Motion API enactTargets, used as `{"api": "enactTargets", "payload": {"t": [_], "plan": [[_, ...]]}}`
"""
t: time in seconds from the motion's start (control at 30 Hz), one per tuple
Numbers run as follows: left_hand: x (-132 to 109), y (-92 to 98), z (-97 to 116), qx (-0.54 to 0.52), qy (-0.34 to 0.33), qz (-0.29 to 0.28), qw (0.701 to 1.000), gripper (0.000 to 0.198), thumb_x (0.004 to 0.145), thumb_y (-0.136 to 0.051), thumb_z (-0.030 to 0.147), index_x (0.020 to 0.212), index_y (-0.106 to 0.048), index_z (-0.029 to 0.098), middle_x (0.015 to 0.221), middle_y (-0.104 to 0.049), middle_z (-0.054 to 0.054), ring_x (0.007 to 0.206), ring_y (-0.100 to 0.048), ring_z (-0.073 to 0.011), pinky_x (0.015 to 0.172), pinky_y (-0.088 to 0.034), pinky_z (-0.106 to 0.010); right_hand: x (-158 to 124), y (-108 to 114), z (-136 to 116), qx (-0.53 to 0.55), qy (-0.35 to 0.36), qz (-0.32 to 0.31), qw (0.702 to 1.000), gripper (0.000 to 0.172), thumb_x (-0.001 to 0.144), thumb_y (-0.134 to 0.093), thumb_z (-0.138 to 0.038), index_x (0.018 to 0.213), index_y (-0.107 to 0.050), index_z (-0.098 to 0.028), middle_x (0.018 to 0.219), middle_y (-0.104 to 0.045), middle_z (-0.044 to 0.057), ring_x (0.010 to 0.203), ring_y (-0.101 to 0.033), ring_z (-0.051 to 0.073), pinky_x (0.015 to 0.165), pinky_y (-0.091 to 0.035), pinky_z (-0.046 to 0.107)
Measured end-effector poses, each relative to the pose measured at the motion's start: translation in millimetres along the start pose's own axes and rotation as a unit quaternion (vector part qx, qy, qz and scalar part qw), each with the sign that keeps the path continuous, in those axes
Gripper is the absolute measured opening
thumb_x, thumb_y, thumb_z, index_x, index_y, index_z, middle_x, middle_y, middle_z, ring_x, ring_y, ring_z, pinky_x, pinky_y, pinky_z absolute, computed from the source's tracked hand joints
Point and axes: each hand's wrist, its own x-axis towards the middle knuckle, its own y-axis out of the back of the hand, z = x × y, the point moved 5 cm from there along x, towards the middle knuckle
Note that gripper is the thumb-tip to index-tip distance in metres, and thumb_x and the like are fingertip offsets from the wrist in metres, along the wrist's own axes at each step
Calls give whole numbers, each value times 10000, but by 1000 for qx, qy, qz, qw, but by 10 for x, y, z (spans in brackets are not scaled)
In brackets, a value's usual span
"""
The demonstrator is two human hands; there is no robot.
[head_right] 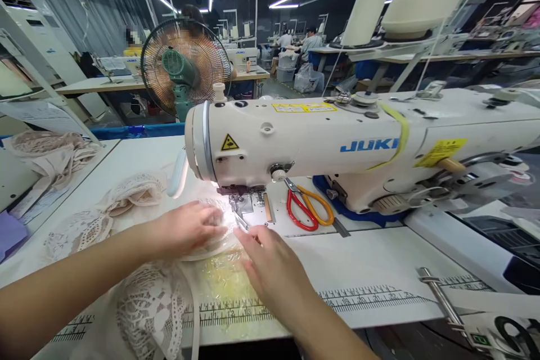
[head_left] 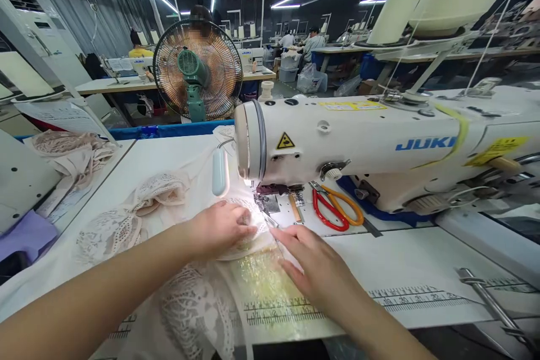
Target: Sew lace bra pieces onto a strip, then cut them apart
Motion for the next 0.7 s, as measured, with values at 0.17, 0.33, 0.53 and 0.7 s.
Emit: {"api": "enactTargets", "payload": {"t": [0.17, 0.33, 0.53, 0.7], "plan": [[-138, -209, 416, -28, -61, 12, 998, 418, 854, -419, 153, 1263, -500, 121, 1354, -498, -120, 1246, -443, -269, 1060, -314, -455, 189, -53, 69, -178, 108, -45, 977, 332, 775, -485, -18, 974, -669, -210, 1127, -619, 103, 910, -568, 238, 705, -493, 352], [-222, -227, 518, -96, -53, 76, 991, 448, 776, -416, 142, 1201, -538, 70, 1306, -543, -127, 1182, -499, -257, 1056, -325, -435, 113, -128, 43, -120, 162, -42, 979, 230, 841, -452, -60, 850, -653, -171, 888, -689, 54, 829, -566, 208, 749, -462, 359], [-141, -133, 435, -112, -76, 113, 984, 453, 791, -498, 301, 1198, -529, 103, 1092, -612, -131, 985, -538, -253, 928, -404, -412, 49, -139, 11, -105, 158, -37, 981, 186, 864, -452, -130, 905, -630, -160, 881, -651, 74, 821, -543, 207, 742, -458, 357], [-60, -174, 294, -95, -101, 110, 984, 347, 802, -514, 307, 1103, -563, 142, 1121, -601, -116, 953, -530, -258, 874, -416, -418, 53, -170, 21, -109, 158, -8, 981, 225, 864, -439, -146, 1012, -608, -150, 975, -648, 87, 874, -557, 214, 753, -490, 360]]}}
